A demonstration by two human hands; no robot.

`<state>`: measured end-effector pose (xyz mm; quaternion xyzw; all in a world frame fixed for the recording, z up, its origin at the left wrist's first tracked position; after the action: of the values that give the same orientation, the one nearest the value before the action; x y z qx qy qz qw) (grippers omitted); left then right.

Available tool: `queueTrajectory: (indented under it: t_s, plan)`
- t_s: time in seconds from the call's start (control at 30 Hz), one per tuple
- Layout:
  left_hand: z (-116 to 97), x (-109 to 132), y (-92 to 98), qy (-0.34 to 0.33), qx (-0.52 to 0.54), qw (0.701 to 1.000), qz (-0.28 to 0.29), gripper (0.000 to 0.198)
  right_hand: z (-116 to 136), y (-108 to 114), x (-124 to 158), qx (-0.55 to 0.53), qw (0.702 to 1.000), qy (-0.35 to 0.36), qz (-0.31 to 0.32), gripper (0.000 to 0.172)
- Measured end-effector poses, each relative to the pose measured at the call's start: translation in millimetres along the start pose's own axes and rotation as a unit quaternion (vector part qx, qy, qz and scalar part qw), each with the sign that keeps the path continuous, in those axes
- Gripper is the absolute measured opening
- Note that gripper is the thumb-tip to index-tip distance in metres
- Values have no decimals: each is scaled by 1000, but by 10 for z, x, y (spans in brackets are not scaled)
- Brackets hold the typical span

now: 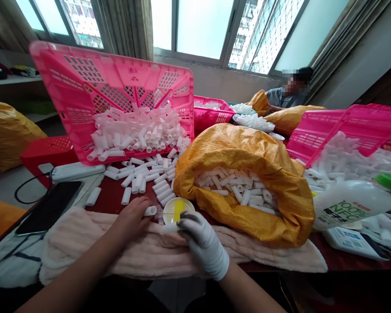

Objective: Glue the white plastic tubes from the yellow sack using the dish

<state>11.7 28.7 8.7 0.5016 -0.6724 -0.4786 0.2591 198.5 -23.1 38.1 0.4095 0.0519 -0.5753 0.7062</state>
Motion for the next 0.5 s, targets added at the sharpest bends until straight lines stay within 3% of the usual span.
queueTrajectory:
  t_s: [0.07, 0.17, 0.23, 0.3, 0.37, 0.43, 0.5]
  plan:
    - [-43, 30, 70, -10, -14, 1000, -16, 21, -125, -5, -30, -98, 986, -96, -99, 23]
    - [-144, 102, 102, -27, 5, 1000, 3, 19, -261, -131, -54, -171, 957, -196, -126, 23]
    - [-229, 158, 96, -43, 27, 998, 24, 15, -258, -155, -48, -190, 950, -215, -125, 24]
    - [-315, 212, 77, -56, 43, 996, 46, 11, -153, -80, -32, -190, 954, -185, -137, 19]
    - [-403, 260, 37, -68, 45, 994, 70, 9, 54, -3, -30, -157, 975, -116, -103, 16]
    - [-504, 302, -20, -80, 38, 993, 83, 10, 265, -5, -21, -107, 993, -55, -17, 19]
    - [-613, 338, -81, -87, 13, 993, 75, 12, 331, -41, 17, -73, 994, -75, 38, 17]
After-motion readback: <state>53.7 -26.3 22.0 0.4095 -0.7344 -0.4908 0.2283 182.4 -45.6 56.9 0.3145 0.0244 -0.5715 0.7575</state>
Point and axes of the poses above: each hand's wrist, its own x-axis away from the middle knuckle, its own y-axis out of the back of the hand, z = x × y, the point moved 6 cm from there along -x, towards the middle knuckle, and after that the axes turned 2 degrees about -y, right-handed, at the moved point
